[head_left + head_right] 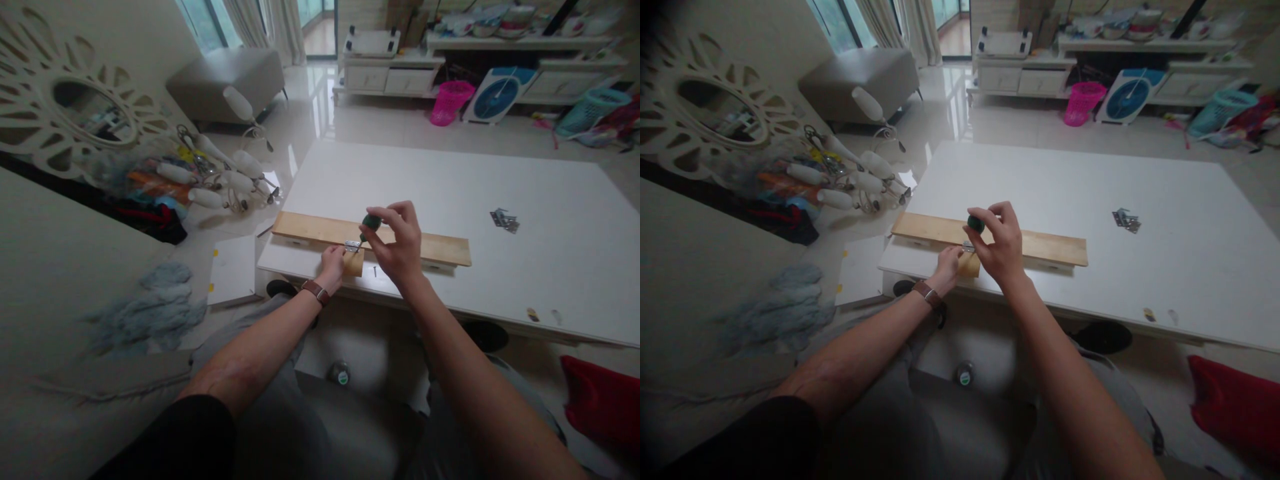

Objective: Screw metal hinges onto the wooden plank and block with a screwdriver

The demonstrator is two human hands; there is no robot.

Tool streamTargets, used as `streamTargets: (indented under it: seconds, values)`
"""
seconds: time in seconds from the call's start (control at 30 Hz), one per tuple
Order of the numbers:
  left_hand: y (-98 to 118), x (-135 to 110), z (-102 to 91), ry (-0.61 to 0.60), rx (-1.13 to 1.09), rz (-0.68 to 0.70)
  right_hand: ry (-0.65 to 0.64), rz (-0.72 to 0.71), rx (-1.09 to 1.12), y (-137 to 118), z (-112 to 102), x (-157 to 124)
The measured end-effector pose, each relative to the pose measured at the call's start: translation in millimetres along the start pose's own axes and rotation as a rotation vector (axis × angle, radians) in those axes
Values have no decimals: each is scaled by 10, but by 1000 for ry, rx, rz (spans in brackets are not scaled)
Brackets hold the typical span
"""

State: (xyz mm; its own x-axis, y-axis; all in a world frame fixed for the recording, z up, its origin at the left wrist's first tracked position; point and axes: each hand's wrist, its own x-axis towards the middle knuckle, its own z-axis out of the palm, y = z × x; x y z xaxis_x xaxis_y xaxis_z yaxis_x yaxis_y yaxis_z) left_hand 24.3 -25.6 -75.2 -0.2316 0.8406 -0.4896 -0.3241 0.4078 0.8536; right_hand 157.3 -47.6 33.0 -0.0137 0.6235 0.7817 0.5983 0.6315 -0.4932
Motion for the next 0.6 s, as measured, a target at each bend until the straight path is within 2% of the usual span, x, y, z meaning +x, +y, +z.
streamTargets:
  seconds: [0.07,0.23,0.43,0.6]
  values:
    - [10,-12,1,8,23,-2,13,9,-1,3,-3,1]
    - [36,-38,15,25,57,-4,-71,-26,72,-7,-5,2]
    - [45,-52,21,30,72,-9,17,35,-4,-16,-4,-10]
    - [8,-37,5,10,75,14,-110,10,59,-45,-33,-4]
